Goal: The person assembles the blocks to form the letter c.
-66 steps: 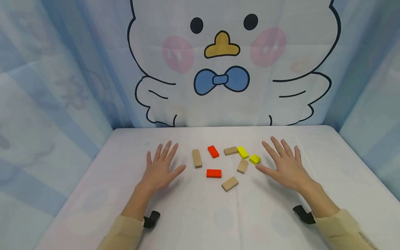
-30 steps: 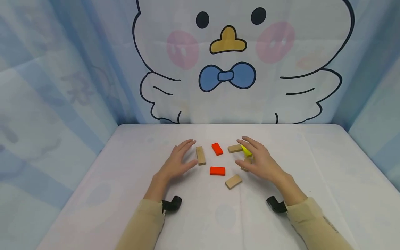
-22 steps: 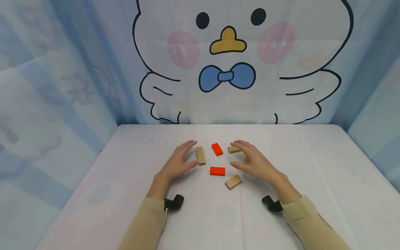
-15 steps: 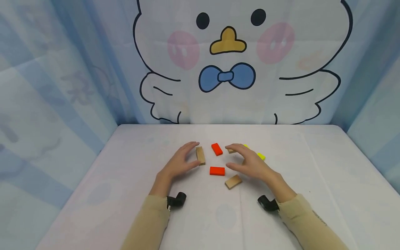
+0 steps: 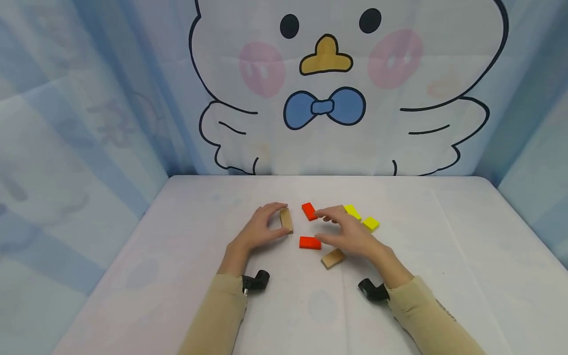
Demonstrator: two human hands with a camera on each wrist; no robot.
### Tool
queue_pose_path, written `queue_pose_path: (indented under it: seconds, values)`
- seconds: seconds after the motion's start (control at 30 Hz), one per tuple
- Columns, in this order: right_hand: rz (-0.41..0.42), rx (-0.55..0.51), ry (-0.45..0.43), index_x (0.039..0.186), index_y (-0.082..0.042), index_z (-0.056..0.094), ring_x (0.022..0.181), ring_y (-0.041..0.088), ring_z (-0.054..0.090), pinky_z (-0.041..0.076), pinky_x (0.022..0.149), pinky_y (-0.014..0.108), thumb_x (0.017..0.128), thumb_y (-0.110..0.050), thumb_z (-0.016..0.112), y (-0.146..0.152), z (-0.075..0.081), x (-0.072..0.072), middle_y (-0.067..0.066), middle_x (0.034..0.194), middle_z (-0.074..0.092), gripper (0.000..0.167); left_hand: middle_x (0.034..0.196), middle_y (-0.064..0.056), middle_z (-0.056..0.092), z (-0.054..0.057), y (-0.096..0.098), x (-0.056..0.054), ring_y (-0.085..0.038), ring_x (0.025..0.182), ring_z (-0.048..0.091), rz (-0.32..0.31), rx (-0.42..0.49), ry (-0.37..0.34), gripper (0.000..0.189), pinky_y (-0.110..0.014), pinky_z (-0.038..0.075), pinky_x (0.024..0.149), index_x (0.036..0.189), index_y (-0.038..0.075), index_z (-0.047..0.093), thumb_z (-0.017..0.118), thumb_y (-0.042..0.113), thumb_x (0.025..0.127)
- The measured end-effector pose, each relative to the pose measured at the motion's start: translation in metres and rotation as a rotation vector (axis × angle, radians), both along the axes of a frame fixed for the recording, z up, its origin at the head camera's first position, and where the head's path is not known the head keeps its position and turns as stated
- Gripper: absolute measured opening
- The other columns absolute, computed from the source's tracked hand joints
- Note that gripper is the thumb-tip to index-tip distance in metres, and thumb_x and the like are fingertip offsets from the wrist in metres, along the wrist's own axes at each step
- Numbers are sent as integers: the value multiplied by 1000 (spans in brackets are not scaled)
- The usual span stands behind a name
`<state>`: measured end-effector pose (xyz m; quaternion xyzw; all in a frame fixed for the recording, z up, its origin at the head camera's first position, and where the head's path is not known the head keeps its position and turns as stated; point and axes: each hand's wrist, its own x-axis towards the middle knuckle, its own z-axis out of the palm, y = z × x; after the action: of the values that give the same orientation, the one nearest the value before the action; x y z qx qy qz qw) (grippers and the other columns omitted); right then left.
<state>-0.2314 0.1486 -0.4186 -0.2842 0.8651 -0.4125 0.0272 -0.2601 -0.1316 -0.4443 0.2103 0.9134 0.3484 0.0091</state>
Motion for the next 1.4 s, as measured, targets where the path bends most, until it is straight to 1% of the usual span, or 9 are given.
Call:
queue_pose_path:
  seconds: [0.17, 0.3, 0.47, 0.63, 0.9, 1.03, 1.2, 1.4]
  values:
    - [41, 19, 7, 134, -10, 61, 117, 28, 56, 46, 103, 49, 92, -16, 75, -3, -3, 1, 6, 130, 61, 45, 147, -8, 52, -2, -1, 0, -26, 141, 39, 6, 6, 5, 60, -46, 12, 122, 141, 12, 57, 74, 33, 88]
    - [61, 78, 13, 129, -11, 65, 115, 23, 58, 48, 101, 46, 91, -16, 75, -5, -5, 3, 1, 125, 65, 39, 144, -6, 54, -3, 0, 0, -25, 139, 41, 4, 16, 6, 55, -46, 13, 122, 138, 12, 61, 75, 30, 87]
    - [83, 142, 16, 120, -15, 70, 108, 17, 59, 50, 97, 41, 91, -17, 75, -6, -6, 5, -6, 117, 67, 29, 144, -6, 54, -3, 2, -1, -25, 139, 42, -2, 3, 13, 55, -49, 12, 122, 137, 13, 61, 76, 30, 87]
    - [107, 171, 22, 114, -15, 73, 104, 15, 61, 51, 97, 40, 91, -14, 75, -7, -5, 4, -7, 111, 68, 23, 146, -5, 54, -2, 5, -1, -23, 140, 42, -2, -13, 4, 55, -49, 8, 122, 138, 14, 60, 75, 30, 88]
    - [128, 197, 19, 112, -16, 75, 103, 14, 62, 51, 97, 40, 91, -14, 76, -9, -3, 5, -8, 109, 68, 21, 143, -6, 56, -2, 13, -1, -24, 139, 44, -45, 10, 8, 55, -49, 9, 122, 137, 9, 60, 77, 28, 88]
    - [134, 205, 27, 113, -15, 74, 103, 14, 62, 51, 97, 41, 91, -13, 75, -10, -2, 5, -8, 109, 69, 22, 144, -6, 56, 0, 16, -2, -23, 139, 44, -46, -5, -1, 57, -47, 10, 122, 138, 10, 59, 77, 30, 88]
    - [148, 223, 11, 116, -15, 73, 107, 16, 61, 50, 98, 43, 91, -10, 70, -9, 1, 6, -7, 113, 67, 26, 145, -6, 55, 2, 17, -1, -23, 139, 43, -41, -26, -4, 57, -47, 11, 122, 139, 10, 58, 76, 31, 89]
    - [164, 239, -27, 118, -16, 73, 108, 15, 61, 50, 98, 43, 91, -9, 69, -8, 2, 9, -8, 114, 68, 27, 147, -7, 52, 2, 16, 1, -24, 141, 40, -38, -10, -27, 56, -44, 10, 122, 139, 10, 58, 74, 30, 90]
